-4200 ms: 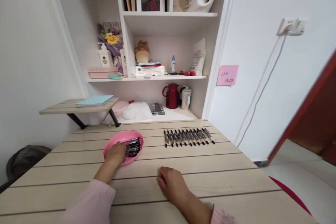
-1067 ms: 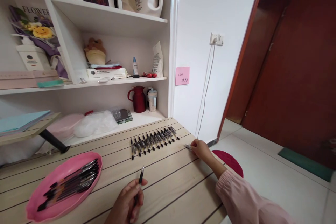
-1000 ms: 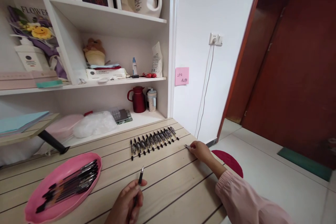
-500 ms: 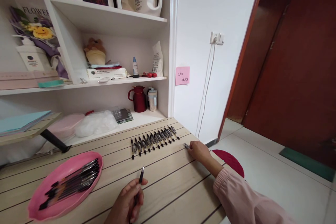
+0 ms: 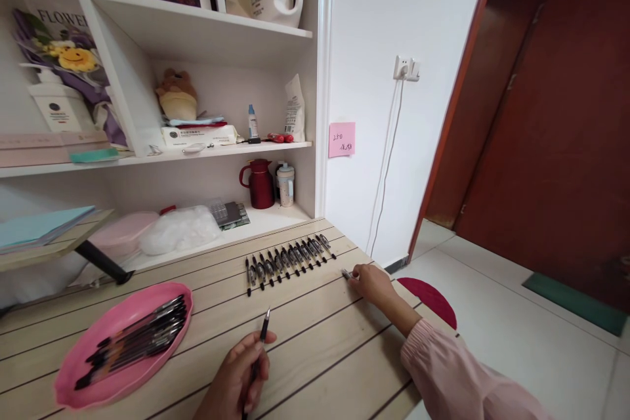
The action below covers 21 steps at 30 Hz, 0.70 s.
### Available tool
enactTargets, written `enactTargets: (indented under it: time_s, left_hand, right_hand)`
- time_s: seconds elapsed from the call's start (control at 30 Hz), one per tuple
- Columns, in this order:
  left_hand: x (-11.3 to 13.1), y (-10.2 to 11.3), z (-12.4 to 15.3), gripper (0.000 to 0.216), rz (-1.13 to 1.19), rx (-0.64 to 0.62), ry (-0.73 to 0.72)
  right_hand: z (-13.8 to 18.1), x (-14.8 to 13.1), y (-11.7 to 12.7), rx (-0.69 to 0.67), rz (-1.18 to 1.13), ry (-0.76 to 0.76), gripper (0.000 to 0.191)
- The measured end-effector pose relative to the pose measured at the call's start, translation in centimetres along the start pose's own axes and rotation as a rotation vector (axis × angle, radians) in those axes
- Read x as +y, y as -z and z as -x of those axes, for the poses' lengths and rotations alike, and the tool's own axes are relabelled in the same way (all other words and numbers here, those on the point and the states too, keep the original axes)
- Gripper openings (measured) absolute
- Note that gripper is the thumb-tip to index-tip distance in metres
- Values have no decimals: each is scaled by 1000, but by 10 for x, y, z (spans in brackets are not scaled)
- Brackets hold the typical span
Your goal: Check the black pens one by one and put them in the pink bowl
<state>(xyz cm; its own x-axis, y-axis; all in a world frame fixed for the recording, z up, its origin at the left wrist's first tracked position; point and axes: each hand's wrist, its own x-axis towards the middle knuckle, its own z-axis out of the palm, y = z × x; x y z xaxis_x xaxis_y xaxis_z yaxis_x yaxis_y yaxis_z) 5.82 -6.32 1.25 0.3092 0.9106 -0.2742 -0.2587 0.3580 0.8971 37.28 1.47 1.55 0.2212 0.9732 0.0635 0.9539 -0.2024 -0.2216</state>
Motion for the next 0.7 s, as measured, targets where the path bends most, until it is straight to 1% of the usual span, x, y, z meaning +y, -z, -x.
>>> enactTargets:
  time_s: [0.2,0.4,0.7]
  left_hand:
    - [-1,2,-2,27,-13,-4,-5]
    - [-1,2,0,28,-6,-2,6]
    - [0,-1,1,27,-21,-16,6]
  right_hand:
    - [-1,-8,-4,27,-5,-9,27]
    - [-4,-11,-8,29,11,-5,22]
    - [2,-11,-6,30,18,-9,21]
